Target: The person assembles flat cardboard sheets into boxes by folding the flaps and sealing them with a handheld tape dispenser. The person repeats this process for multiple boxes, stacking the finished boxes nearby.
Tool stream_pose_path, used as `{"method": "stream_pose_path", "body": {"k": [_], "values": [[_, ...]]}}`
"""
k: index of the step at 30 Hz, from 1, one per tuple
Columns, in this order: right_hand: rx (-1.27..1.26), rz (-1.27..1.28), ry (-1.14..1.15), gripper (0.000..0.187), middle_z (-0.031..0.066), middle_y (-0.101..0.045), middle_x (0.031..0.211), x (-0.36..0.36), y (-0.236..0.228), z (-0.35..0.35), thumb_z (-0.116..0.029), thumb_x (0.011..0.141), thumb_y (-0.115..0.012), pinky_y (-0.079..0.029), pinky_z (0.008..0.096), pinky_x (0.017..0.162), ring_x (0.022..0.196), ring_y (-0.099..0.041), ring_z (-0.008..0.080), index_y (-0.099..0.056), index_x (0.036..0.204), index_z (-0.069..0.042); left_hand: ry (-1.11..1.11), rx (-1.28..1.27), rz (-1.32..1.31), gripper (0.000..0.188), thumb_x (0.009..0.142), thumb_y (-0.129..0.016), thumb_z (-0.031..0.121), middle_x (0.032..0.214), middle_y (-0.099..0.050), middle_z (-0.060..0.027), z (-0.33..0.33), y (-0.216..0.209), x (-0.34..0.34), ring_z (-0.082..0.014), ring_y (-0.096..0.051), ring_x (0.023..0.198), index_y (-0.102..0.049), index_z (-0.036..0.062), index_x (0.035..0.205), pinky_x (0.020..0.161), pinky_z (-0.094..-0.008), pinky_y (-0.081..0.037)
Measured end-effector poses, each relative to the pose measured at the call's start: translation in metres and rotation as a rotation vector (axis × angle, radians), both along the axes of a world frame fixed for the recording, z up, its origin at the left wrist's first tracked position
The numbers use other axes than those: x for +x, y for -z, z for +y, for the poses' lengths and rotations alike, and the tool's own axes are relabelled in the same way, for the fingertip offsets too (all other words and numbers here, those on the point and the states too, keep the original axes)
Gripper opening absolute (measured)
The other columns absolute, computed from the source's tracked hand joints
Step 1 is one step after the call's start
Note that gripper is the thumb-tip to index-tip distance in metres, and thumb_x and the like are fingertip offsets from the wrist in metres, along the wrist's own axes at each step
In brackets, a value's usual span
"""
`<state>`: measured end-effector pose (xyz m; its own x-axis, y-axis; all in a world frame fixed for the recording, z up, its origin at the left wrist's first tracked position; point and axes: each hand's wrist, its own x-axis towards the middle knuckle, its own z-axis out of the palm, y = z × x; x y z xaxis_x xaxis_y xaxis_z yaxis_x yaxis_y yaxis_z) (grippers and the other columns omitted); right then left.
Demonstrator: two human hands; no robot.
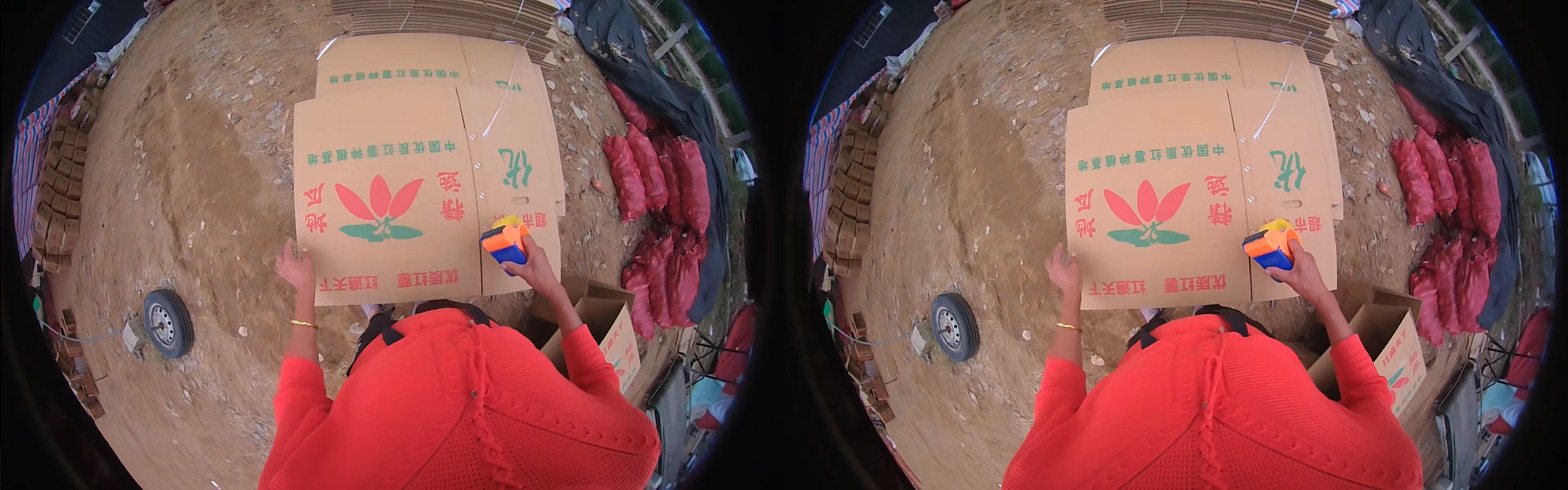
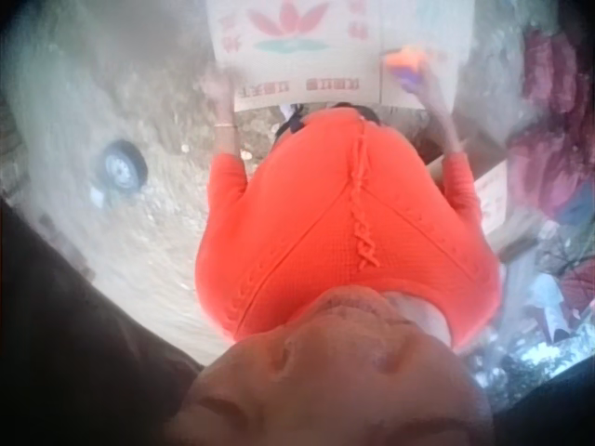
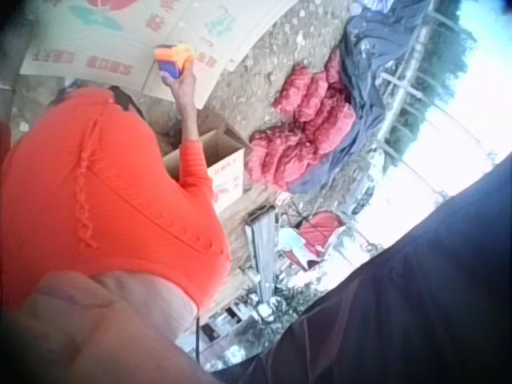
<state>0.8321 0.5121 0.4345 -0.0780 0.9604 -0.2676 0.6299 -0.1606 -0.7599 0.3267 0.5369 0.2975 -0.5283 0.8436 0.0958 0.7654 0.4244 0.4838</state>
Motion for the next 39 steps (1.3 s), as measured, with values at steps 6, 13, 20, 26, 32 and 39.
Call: {"method": "stream_pose_path", "body": {"k": [6,13,20,26,32,39], "values": [[0.032,-0.016,-0.217,0.057,0.0211,-0.059,0.089,-0.041,-0.008,0.017,-0.027,0.069,-0.081,-0.048,0.0396,0.073,0.083,-0.06,0.0378,-0.045,0.103,-0.001,0.619,0.062,-0.936,0.047,0.083,-0.068,0.018,0.112,-0.059,-0.01,0.023,-0.106,0.144,-0.0187,-0.056,0.103,-0.054,0.0036,0.126,0.09,-0.0318,-0.043],[-0.051,0.044,-0.48,0.057,0.0218,-0.06,0.091,-0.092,-0.02,0.042,-0.033,0.069,-0.081,-0.048,0.0402,0.073,0.085,-0.06,0.0395,-0.047,0.1,-0.001,0.626,-0.247,-1.368,0.026,0.088,-0.066,0.016,0.098,-0.063,-0.0028,0.02,-0.113,0.172,-0.0083,-0.057,0.092,-0.062,0.0016,0.109,0.084,-0.0252,-0.046],[-0.26,0.092,-0.511,0.064,0.0191,-0.063,0.084,-0.147,-0.026,0.061,-0.039,0.067,-0.081,-0.05,0.0366,0.071,0.078,-0.065,0.0305,-0.05,0.107,0.0,0.436,-0.065,-1.321,0.007,0.087,-0.065,0.008,0.08,-0.064,0.0004,0.005,-0.096,0.131,-0.0046,-0.056,0.074,-0.064,0.0004,0.086,0.069,-0.0212,-0.048],[-0.366,-0.085,-0.577,0.062,0.0173,-0.063,0.084,-0.217,-0.031,0.09,-0.04,0.068,-0.078,-0.05,0.0349,0.071,0.077,-0.065,0.0263,-0.053,0.108,0.001,0.161,0.058,-1.265,0.006,0.085,-0.065,0.004,0.074,-0.061,0.0022,0.002,-0.073,0.085,-0.004,-0.054,0.068,-0.063,0.0,0.081,0.064,-0.0208,-0.046],[-0.508,-0.105,-0.63,0.053,0.0139,-0.062,0.082,-0.29,-0.034,0.126,-0.04,0.071,-0.076,-0.049,0.0324,0.07,0.075,-0.062,0.0191,-0.058,0.097,0.003,0.01,0.18,-1.214,0.007,0.083,-0.066,0.003,0.07,-0.059,0.0028,0.018,-0.041,0.008,-0.0043,-0.05,0.065,-0.064,0.0006,0.077,0.06,-0.0212,-0.043],[-0.595,-0.289,-0.641,0.053,0.0136,-0.062,0.079,-0.334,-0.04,0.147,-0.04,0.071,-0.076,-0.049,0.0318,0.068,0.073,-0.062,0.0176,-0.058,0.095,0.004,-0.312,0.16,-1.215,0.01,0.08,-0.07,0.009,0.068,-0.059,0.0017,0.02,0.031,-0.105,-0.0058,-0.049,0.062,-0.066,-0.0005,0.078,0.058,-0.0233,-0.041]]}}
